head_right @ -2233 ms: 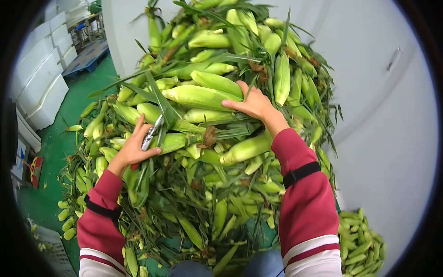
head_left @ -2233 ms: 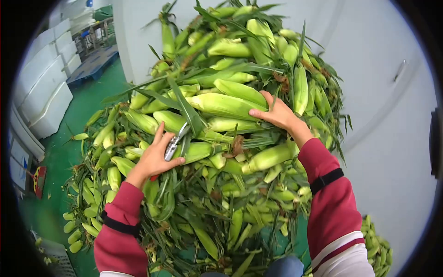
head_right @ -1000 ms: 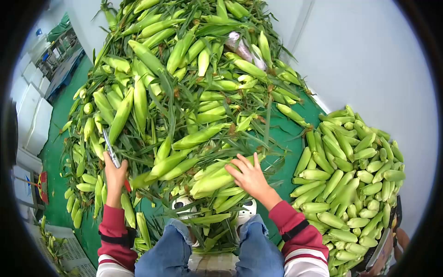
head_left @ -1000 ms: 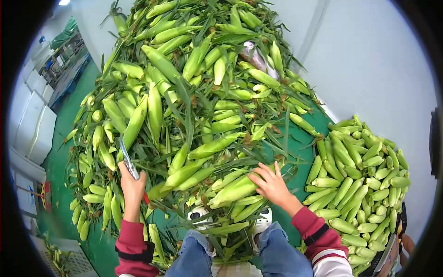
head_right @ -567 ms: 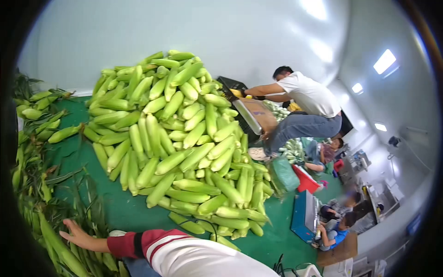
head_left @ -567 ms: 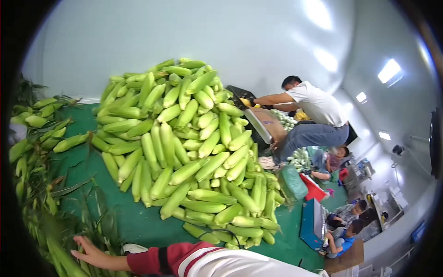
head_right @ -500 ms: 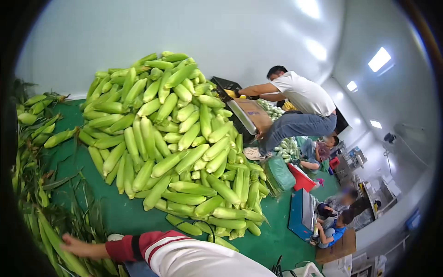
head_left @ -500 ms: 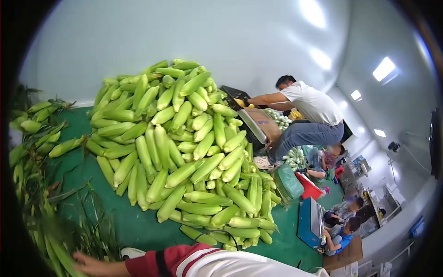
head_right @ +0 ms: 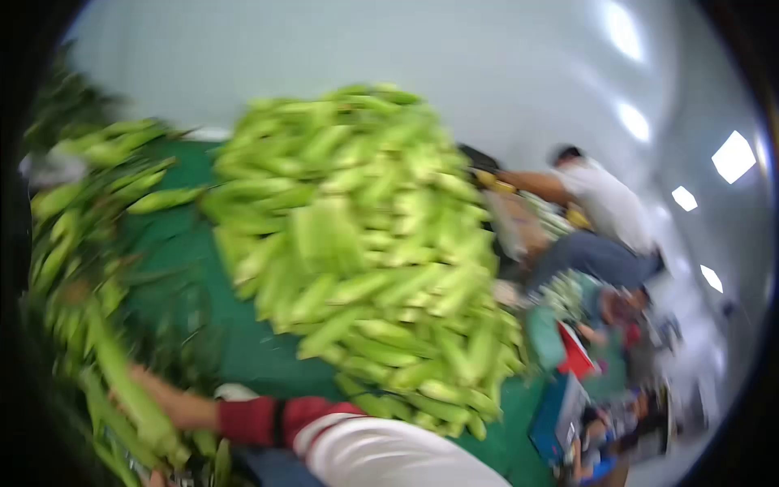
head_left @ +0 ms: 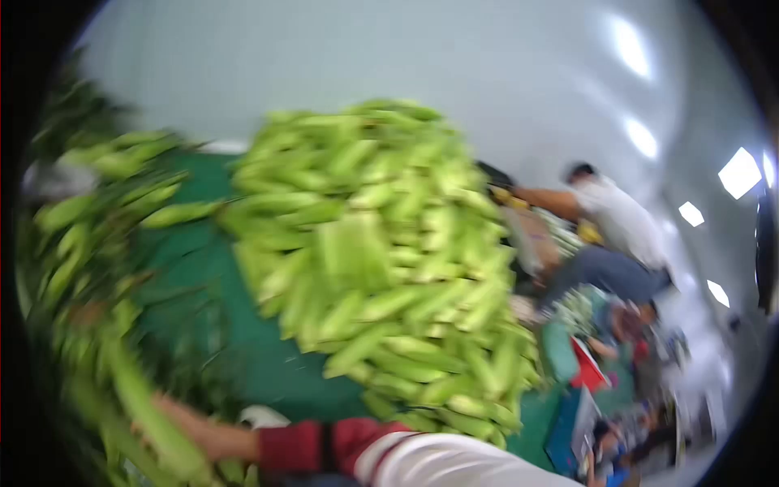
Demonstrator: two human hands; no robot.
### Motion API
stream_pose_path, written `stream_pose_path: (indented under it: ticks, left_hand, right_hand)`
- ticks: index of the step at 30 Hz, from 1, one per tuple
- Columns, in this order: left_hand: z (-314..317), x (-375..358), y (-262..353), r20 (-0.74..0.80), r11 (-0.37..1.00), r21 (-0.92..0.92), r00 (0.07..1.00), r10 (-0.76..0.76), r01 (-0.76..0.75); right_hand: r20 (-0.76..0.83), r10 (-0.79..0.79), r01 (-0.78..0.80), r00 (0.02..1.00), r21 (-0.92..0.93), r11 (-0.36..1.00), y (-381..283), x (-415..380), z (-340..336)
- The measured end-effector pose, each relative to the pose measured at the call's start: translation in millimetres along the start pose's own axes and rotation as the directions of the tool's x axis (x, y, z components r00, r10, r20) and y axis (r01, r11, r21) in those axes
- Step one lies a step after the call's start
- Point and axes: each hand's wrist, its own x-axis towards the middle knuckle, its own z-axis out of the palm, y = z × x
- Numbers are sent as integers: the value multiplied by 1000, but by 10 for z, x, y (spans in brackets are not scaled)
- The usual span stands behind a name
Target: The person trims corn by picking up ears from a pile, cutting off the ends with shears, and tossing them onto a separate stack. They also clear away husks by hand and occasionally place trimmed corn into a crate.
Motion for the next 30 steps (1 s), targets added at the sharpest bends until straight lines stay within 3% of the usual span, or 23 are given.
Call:
stream_pose_path:
  ticks: [1, 2, 3, 5, 6, 7, 8, 9, 10, 12, 15, 18, 22, 25, 26, 28, 30]
  left_hand:
    - [-76, -6, -104, -12, 998, -8, 998, 56, -56]
    - [-191, -42, -181, -37, 984, 83, 987, 159, -156]
    - [-200, -53, -89, -122, 750, 648, 954, 274, -133]
    - [-249, -196, 4, -129, 296, 955, 858, 496, -27]
    - [-154, -304, 89, -211, 602, 796, 902, 376, -65]
    - [-151, -359, 50, -223, 823, 564, 971, 84, 58]
    - [-77, -428, -106, -53, 996, -88, 999, 10, -14]
    - [-12, -519, -111, 141, 872, -440, 975, -169, 215]
    - [37, -561, -147, 370, 748, -556, 914, -168, 363]
    - [234, -650, -157, 605, 564, -578, 773, -188, 590]
    - [522, -707, -53, 676, 479, -561, 707, -206, 675]
    - [684, -577, -14, 665, 464, -603, 730, -157, 649]
    - [773, -401, -32, 527, 606, -589, 823, -213, 534]
    - [633, -353, -30, 487, 671, -454, 794, -364, 586]
    - [559, -338, -15, 522, 681, -419, 773, -361, 601]
    - [447, -330, -34, 501, 854, -231, 809, -307, 467]
    - [351, -357, -21, 470, 941, -130, 855, -218, 311]
  right_hand:
    - [-58, -26, 29, 998, 35, 999, -102, -108, 131]
    - [-56, 54, -52, 997, 45, 998, -174, -129, 59]
    - [-54, 135, -132, 989, 54, 990, -247, -164, -12]
    - [-347, 63, -56, 936, 31, 998, -273, -177, 85]
    - [-365, 28, -27, 931, 7, 1000, -234, -223, 41]
    - [-396, -37, 40, 918, 0, 999, -184, -205, -58]
    - [-432, -98, 94, 896, -31, 995, -156, -166, -131]
    - [-467, -171, 155, 867, -73, 985, -126, -142, -161]
    - [-499, -220, 186, 838, -116, 976, -89, -138, -130]
    - [-544, -339, 263, 767, -215, 940, -58, -128, 7]
    - [-508, -481, 334, 715, -356, 873, 5, -175, 99]
    - [-391, -532, 347, 752, -451, 822, 42, -282, 24]
    - [-252, -576, 356, 777, -579, 733, 125, -264, 63]
    - [-215, -502, 293, 837, -599, 745, 56, -216, 36]
    - [-225, -411, 256, 883, -503, 825, 27, -208, 1]
    - [-209, -227, 160, 951, -297, 941, -49, -224, -92]
    - [-270, -112, -11, 956, -417, 909, -109, -266, -86]
